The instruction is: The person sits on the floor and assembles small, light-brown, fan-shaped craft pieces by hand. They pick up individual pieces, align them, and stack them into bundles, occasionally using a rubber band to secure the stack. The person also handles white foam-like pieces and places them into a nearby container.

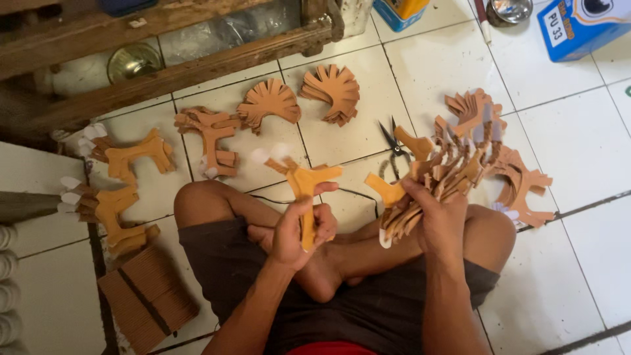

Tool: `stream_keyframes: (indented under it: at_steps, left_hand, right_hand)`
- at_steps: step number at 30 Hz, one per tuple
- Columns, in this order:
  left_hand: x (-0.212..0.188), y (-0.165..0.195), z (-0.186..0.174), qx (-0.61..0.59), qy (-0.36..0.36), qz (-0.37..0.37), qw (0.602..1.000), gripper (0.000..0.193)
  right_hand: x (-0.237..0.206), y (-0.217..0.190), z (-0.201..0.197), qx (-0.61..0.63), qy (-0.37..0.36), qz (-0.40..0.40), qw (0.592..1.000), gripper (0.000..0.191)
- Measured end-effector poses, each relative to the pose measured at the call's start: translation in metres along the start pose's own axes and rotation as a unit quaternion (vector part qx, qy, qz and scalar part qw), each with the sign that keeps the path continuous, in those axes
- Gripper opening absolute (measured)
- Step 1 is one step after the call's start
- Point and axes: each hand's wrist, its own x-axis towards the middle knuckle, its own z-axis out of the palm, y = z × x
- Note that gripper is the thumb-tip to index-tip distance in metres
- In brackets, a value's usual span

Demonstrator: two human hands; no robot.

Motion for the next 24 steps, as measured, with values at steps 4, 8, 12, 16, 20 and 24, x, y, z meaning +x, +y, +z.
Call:
stream_keyframes:
  at_steps: [4, 8, 12, 16, 20, 24]
  left_hand:
    - [0.002, -0.006, -0.003, 0.012, -0.012, -0.011, 1.000, 0.039]
    - [0.008, -0.013, -0.009, -0.001, 0.035, -0.009, 0.999, 0.028]
    - [0.010, -0.020, -0.010, -0.021, 0.066, 0.003, 0.998, 0.023]
    - [0.013, -0.026, -0.006, 0.008, 0.086, 0.013, 0.996, 0.029]
    - [0.009, -0.035, -0.010, 0.082, 0.104, 0.019, 0.991, 0.031]
    - [0.011, -0.052, -0.025, 0.251, 0.073, 0.097, 0.960, 0.034]
  right_hand:
    - [-0.003, -0.001, -0.001, 0.001, -0.023, -0.009, 1.000, 0.024]
    - [-0.007, 0.000, 0.002, 0.013, -0.025, 0.027, 0.999, 0.024]
    - [-0.012, 0.009, 0.003, 0.056, -0.081, 0.097, 0.990, 0.031]
    - [-0.016, 0.023, 0.001, 0.207, -0.174, 0.159, 0.949, 0.025]
    - [-0.020, 0.045, 0.020, 0.075, -0.035, 0.161, 0.984, 0.018]
    - [-0.031, 0.046, 0.037, 0.050, 0.020, 0.128, 0.990, 0.014]
